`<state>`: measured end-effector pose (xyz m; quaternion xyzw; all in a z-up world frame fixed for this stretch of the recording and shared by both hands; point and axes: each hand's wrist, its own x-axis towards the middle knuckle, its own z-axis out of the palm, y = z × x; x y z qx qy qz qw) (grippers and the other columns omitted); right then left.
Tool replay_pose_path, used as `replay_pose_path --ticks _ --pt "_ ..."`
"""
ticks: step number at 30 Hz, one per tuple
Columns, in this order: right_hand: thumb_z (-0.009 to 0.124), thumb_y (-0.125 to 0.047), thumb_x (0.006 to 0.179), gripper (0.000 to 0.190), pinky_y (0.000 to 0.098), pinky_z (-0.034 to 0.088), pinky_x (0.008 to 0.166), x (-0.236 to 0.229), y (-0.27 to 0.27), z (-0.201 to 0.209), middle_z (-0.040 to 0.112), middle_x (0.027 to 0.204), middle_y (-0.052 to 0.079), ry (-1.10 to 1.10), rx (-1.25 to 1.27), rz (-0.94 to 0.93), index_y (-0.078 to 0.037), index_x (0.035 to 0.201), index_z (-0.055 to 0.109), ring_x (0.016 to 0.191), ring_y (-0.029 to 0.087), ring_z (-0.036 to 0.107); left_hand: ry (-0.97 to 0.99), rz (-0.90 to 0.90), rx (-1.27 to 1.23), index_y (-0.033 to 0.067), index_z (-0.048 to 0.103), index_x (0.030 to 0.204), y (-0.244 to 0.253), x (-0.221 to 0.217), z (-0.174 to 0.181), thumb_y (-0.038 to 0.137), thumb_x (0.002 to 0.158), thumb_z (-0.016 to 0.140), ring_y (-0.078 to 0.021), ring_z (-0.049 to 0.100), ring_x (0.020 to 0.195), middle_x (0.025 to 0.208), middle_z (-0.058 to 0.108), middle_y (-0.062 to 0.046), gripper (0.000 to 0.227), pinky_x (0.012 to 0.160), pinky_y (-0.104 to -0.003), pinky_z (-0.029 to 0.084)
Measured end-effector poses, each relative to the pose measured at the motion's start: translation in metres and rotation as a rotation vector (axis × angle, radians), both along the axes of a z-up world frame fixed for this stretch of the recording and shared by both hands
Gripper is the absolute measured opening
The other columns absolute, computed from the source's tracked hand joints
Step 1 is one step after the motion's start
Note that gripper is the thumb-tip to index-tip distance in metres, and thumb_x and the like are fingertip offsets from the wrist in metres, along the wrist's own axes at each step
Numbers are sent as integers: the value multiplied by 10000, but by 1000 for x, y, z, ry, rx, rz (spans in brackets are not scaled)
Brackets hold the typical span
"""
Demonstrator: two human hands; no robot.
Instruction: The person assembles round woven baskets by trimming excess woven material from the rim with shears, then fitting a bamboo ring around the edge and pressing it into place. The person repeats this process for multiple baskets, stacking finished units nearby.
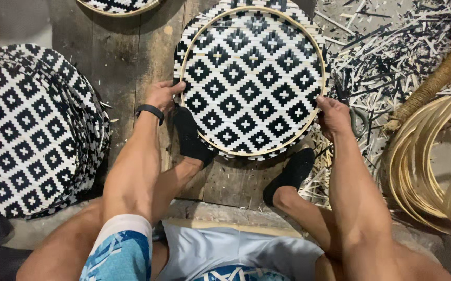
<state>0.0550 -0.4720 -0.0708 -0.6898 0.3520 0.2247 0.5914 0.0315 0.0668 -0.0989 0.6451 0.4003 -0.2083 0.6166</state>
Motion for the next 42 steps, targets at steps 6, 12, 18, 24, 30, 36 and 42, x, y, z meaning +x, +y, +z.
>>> replay_pose_path --ticks 6,12,18,24,30,36,42 --pt "904 -245 883 426 286 546 669 2 8 6 725 1010 89 -276 -492 243 -7 1190 728 779 111 678 -228 -96 540 -23 722 1108 -4 -1 -10 303 624 1009 -202 724 765 940 752 -145 650 663 -331 565" --pt "855 -158 827 219 322 572 699 6 22 14 773 833 125 -487 -632 300 14 951 800 717 173 719 -278 -102 658 50 821 907 -27 -2 -4 203 710 890 -218 750 756 840 785 -123 258 750 -348 587" --pt "863 -174 862 230 291 556 683 6 16 14 775 830 93 -471 -546 301 -5 1008 809 703 142 707 -217 -79 632 60 819 850 -34 4 14 237 746 846 -195 761 712 788 788 -106 207 728 -334 594" --pt "865 -126 874 213 242 548 675 9 6 -2 775 863 73 -431 -330 236 17 1012 789 733 100 701 -273 -125 641 23 802 862 -29 2 4 236 807 837 -189 741 701 782 775 -127 223 691 -329 573" --pt "853 -89 886 196 251 531 630 14 10 14 760 871 74 -304 -203 208 29 1026 780 704 106 671 -378 -80 555 -6 795 927 -26 -1 -4 207 816 825 -190 747 724 816 790 -134 242 698 -325 584" --pt "835 -130 897 199 264 535 618 13 17 23 770 859 74 -275 -280 130 8 1034 793 686 108 671 -279 -174 652 2 794 989 -34 4 13 218 879 778 -203 743 733 824 774 -149 242 718 -340 569" --pt "847 -149 910 217 250 530 696 10 7 -4 776 900 91 -419 -347 239 21 1037 801 740 105 664 -288 -111 553 13 786 969 -25 1 1 205 856 786 -196 729 737 827 776 -141 223 704 -341 569"
